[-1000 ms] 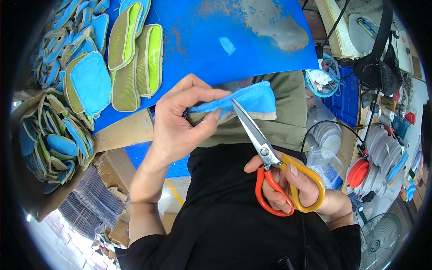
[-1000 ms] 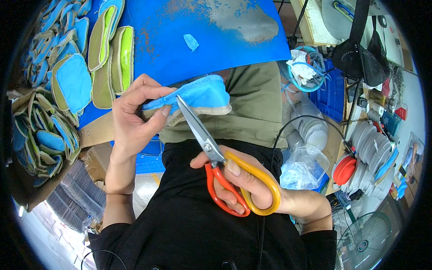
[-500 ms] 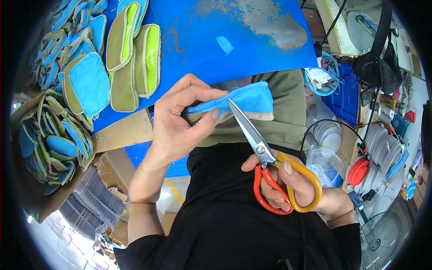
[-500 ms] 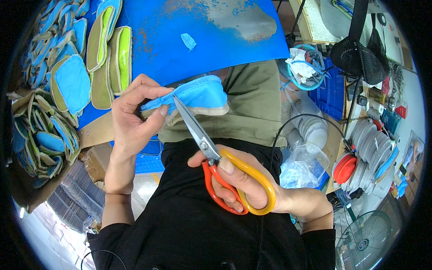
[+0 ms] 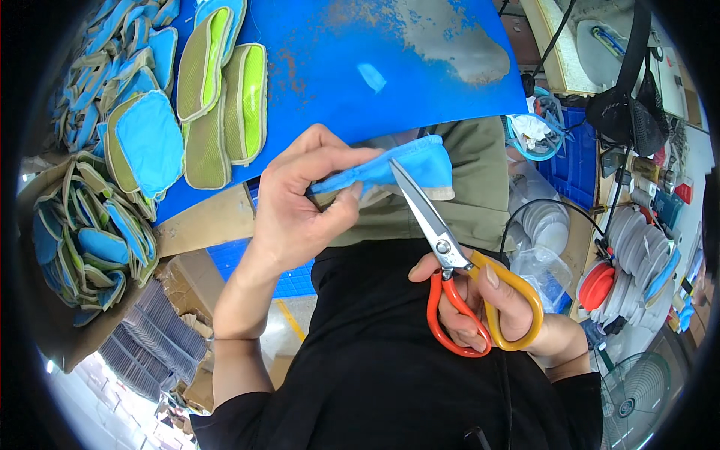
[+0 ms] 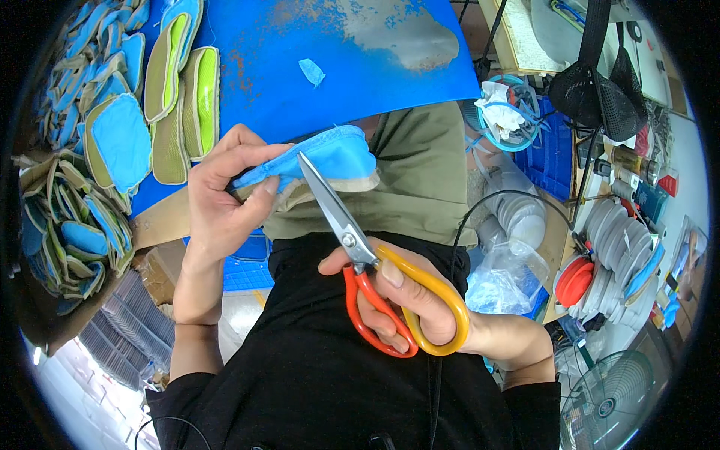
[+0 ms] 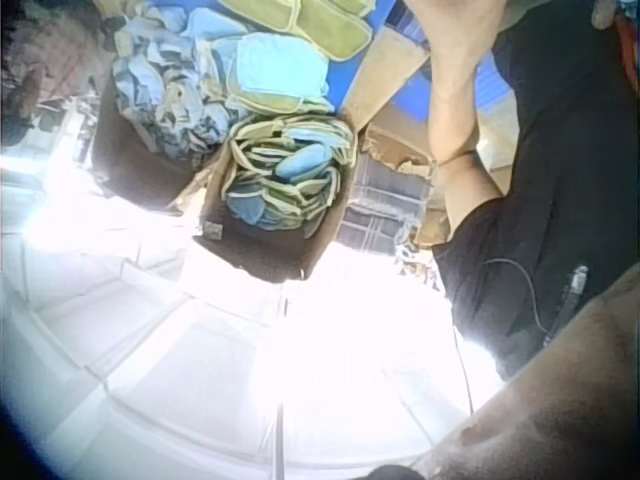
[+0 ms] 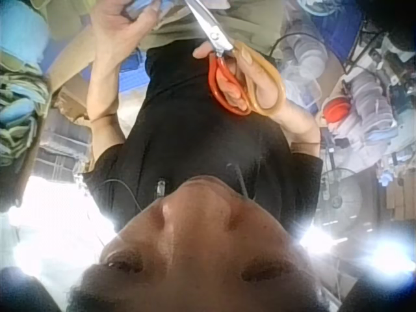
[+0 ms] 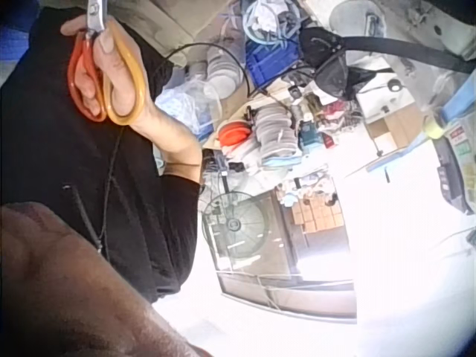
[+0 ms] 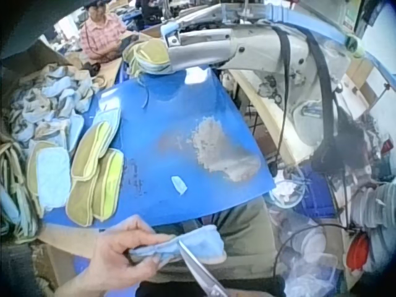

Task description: The person inserts a blue foam insert into a green mesh mask pocket. They then use a sewing machine to stitch the edges of the mask. Finally, they use scissors to trim excess threads from the finished product.

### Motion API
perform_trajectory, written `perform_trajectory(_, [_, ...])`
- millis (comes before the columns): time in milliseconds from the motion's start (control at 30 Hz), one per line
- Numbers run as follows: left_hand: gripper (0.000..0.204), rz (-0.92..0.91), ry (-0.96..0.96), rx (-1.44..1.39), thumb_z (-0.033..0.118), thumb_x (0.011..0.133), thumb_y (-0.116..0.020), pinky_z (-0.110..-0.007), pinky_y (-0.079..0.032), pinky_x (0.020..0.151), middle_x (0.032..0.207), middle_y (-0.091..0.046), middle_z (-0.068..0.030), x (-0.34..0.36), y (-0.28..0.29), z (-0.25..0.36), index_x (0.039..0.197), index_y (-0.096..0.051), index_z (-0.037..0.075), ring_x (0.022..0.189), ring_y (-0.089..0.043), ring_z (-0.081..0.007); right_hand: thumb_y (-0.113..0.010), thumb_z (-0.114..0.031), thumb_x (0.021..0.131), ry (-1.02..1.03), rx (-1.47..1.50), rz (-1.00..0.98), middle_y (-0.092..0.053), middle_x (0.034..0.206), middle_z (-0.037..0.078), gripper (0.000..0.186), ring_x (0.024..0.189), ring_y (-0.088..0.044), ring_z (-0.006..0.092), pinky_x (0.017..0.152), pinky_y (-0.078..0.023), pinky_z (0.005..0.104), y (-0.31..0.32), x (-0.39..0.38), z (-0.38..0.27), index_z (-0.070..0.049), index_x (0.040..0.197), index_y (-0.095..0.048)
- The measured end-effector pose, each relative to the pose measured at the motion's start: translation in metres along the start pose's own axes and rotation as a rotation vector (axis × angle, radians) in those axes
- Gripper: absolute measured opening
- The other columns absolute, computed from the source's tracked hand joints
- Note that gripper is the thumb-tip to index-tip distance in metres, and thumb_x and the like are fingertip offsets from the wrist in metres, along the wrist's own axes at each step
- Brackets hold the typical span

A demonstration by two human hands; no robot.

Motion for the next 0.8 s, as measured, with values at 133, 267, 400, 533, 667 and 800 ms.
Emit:
perform_trajectory(133, [0.037,0.008,-0.003,0.002,-0.006,0.077,-0.066,-0.025,-0.042,0.067,0.087,-0.058,-0.0036,-0.0005,-0.0001,-0.0018,0.11,-0.079,0.004,0.077,-0.054,-0.0119,-0.035,-0.05,0.112,-0.014,0.015,-0.003,-0.051,0.06,0.002,0.065,0.04,-0.047,0.008,0.042,-0.04,0.0204,0.0003,-0.0007,-0.0002,0.007,0.141,-0.045])
perform_trajectory(267, [0.038,0.01,-0.006,0.007,-0.006,0.076,-0.066,-0.025,-0.042,0.067,0.087,-0.058,-0.0035,-0.0003,-0.0001,-0.0021,0.11,-0.079,0.004,0.077,-0.054,-0.0118,-0.034,-0.049,0.112,-0.025,0.023,0.002,-0.051,0.059,0.002,0.065,0.04,-0.046,0.008,0.041,-0.04,0.0205,-0.0002,-0.0011,-0.0019,0.008,0.141,-0.045])
perform_trajectory(400, [0.038,0.008,-0.008,0.002,-0.006,0.076,-0.065,-0.025,-0.042,0.067,0.087,-0.058,-0.0034,-0.0008,0.0001,-0.0029,0.11,-0.079,0.004,0.078,-0.054,-0.0117,-0.034,-0.049,0.112,-0.049,0.019,0.022,-0.051,0.059,0.002,0.065,0.04,-0.046,0.008,0.041,-0.04,0.0204,-0.0028,-0.0016,-0.0057,0.008,0.141,-0.045])
perform_trajectory(533, [0.038,0.011,-0.011,0.008,-0.006,0.076,-0.065,-0.026,-0.042,0.067,0.088,-0.058,-0.0033,-0.0009,0.0,-0.0034,0.109,-0.079,0.005,0.078,-0.054,-0.0118,-0.033,-0.048,0.113,-0.047,0.02,0.018,-0.051,0.059,0.002,0.065,0.04,-0.046,0.0081,0.041,-0.04,0.0203,-0.0024,-0.0012,-0.0055,0.009,0.141,-0.045])
perform_trajectory(667, [0.038,0.011,-0.007,0.018,-0.007,0.077,-0.065,-0.025,-0.042,0.068,0.088,-0.057,-0.0032,-0.0009,0.0,-0.0024,0.11,-0.079,0.005,0.078,-0.054,-0.0121,-0.033,-0.048,0.113,-0.039,0.039,0.005,-0.051,0.059,0.001,0.065,0.039,-0.046,0.0082,0.04,-0.04,0.0203,-0.0003,-0.0011,-0.0038,0.01,0.141,-0.045])
perform_trajectory(800, [0.038,0.01,-0.006,0.014,-0.006,0.077,-0.065,-0.025,-0.042,0.068,0.088,-0.058,-0.0033,-0.0018,-0.0013,-0.0029,0.11,-0.079,0.005,0.078,-0.054,-0.0124,-0.034,-0.047,0.113,-0.043,0.029,0.007,-0.051,0.059,0.001,0.064,0.039,-0.046,0.0081,0.04,-0.04,0.0202,0.0003,-0.0007,-0.004,0.01,0.141,-0.045])
Point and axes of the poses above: each hand's wrist, its own x-axis towards the middle knuckle, its own y-axis out of the back of the hand, z = x × y, the point moved 1 cm from there along x, towards the middle knuckle
